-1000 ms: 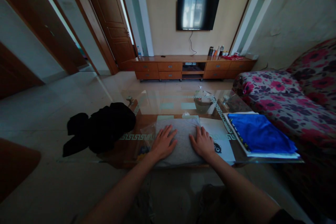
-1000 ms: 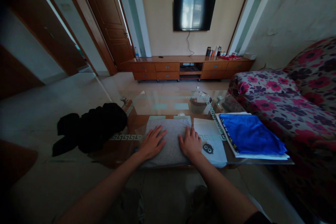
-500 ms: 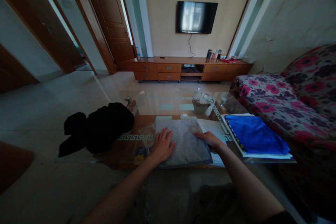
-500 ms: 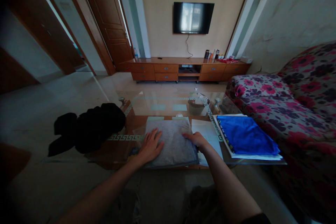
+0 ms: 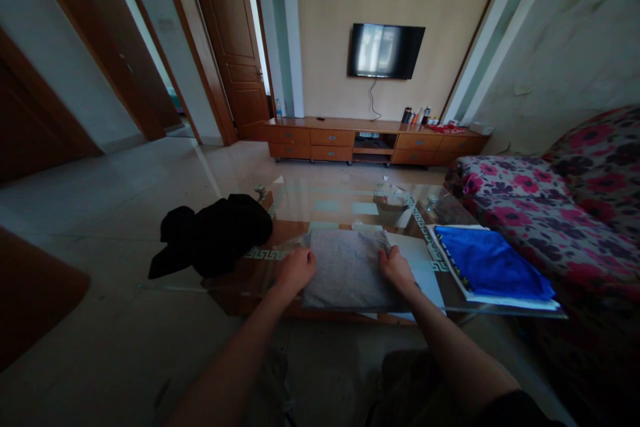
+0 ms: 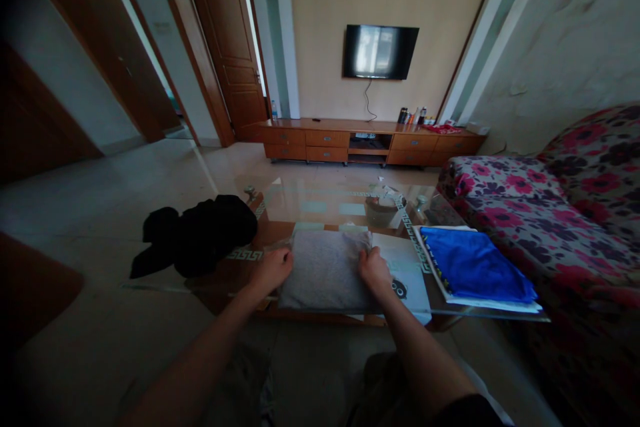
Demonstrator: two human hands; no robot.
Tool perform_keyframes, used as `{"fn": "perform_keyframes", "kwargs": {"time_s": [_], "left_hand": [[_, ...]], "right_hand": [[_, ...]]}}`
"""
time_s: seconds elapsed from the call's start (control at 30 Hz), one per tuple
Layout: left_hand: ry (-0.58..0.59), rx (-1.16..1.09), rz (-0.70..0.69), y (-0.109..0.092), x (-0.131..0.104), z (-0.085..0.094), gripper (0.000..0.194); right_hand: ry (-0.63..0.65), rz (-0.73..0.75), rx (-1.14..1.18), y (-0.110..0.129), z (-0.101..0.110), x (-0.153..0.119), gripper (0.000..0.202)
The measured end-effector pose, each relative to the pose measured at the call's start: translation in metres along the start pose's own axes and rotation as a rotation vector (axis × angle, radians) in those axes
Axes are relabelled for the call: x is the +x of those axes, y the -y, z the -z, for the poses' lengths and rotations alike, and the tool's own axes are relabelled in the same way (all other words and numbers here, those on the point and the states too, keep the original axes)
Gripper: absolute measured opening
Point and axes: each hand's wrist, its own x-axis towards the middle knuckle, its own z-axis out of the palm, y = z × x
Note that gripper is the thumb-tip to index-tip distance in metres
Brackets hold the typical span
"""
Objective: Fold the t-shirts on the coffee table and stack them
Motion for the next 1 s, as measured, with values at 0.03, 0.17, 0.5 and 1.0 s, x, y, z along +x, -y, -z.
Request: {"fn": "perform_keyframes", "kwargs": {"time_s": [0.03,0.17,0.5,1.0], "left_hand": [[0.007,0.021,0.032,0.001,0.000,0.002,0.034],[0.019,0.075,0.064,0.003,0.002,0.007,0.038],[0.149,0.112,-0.124,0.003,0.000,0.001,0.041],[0.149,0.094,-0.155,0.000,0.002,-0.003,0.038]], "right_hand": [[-0.021,0.010,-0.024,0.005,0.001,-0.005,0.053],[-0.139,0.130,-0.119,0.024,0.036,-0.014,0.055],[-0.460,0.415,-0.585,0.044,0.219,-0.024,0.065],[-0.591,0.125,-0.649,-0.068,0.319,0.052,0.081]]}}
